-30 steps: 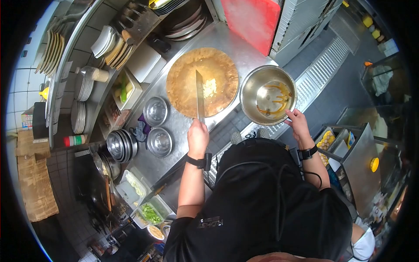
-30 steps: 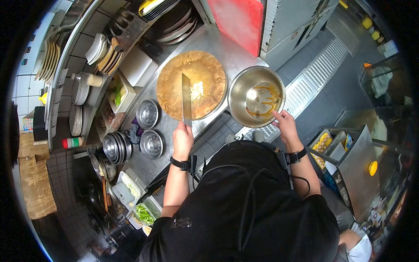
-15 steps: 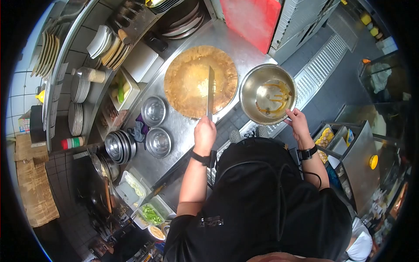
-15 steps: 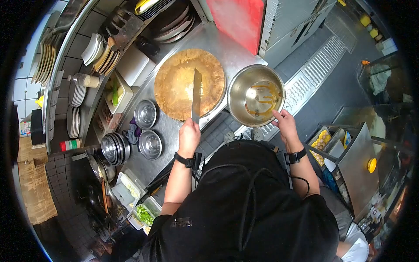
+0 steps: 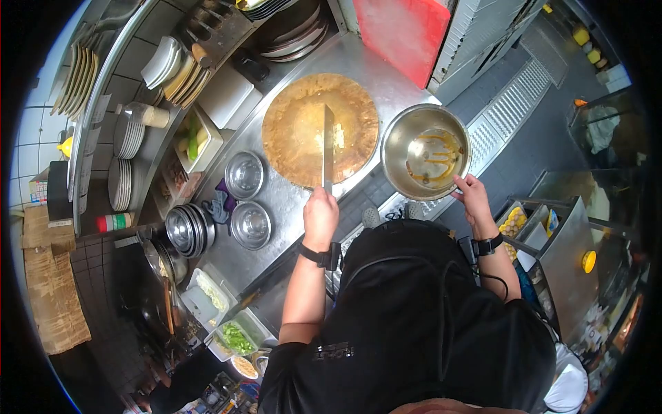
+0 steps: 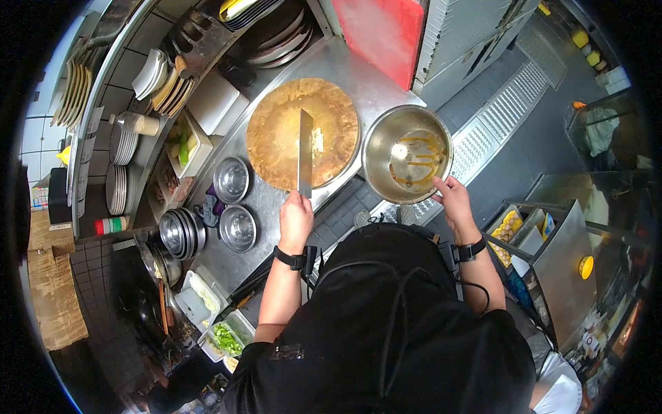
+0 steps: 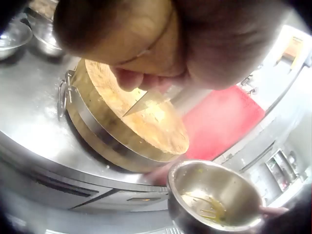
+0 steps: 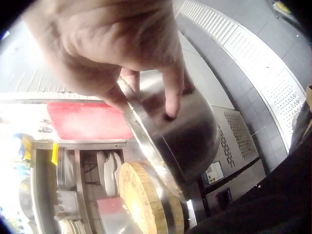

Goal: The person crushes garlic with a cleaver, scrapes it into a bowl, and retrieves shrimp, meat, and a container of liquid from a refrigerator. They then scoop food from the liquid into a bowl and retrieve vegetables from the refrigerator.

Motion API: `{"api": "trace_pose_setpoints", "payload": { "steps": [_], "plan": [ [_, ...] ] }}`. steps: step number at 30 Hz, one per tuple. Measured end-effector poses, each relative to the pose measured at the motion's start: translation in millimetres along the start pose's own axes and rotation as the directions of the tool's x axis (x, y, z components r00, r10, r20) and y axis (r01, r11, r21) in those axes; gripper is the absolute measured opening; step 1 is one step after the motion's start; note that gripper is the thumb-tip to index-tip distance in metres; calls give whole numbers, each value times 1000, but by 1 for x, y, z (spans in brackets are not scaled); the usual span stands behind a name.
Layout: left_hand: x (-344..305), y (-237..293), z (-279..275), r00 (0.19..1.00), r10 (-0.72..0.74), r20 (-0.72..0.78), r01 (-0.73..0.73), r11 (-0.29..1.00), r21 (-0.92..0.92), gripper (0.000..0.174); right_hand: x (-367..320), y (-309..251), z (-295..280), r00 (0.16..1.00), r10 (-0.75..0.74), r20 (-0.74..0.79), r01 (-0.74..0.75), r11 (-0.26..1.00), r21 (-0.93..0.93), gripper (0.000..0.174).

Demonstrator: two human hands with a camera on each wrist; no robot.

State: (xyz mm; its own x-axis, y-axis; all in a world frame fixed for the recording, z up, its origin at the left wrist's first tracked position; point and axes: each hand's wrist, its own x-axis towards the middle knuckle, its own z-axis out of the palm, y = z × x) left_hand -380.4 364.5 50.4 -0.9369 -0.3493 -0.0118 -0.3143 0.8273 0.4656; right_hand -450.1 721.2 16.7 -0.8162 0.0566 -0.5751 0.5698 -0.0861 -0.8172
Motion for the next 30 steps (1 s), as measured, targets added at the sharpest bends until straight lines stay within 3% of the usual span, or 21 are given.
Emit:
{"api": "trace_pose_setpoints", "payload": {
  "steps": [13,16,19,22,25,30],
  "plan": [
    [-2,-10,-11,998,-35,54,32,998,46,11,5,5,-4,1000,3,11,-3,1000,21,26],
    [-3,-12,-8,996,-83,33,82,996,35,11,-1,-4,1,1000,6,1,-6,1000,15,27],
    [-2,-17,-10,998,-32,46,29,998,53,11,4,4,-4,1000,5,13,-5,1000,5,27],
    [-5,-16,-10,995,-98,12,97,994,54,12,-4,-7,4,1000,5,5,-5,1000,11,26],
    [-4,-25,-8,999,-15,-39,17,999,43,14,9,10,-7,1000,10,15,-10,1000,-9,22],
    [-7,-24,-9,997,-71,-31,72,997,22,15,5,3,-2,1000,9,20,-9,1000,3,21]
  ]
}}
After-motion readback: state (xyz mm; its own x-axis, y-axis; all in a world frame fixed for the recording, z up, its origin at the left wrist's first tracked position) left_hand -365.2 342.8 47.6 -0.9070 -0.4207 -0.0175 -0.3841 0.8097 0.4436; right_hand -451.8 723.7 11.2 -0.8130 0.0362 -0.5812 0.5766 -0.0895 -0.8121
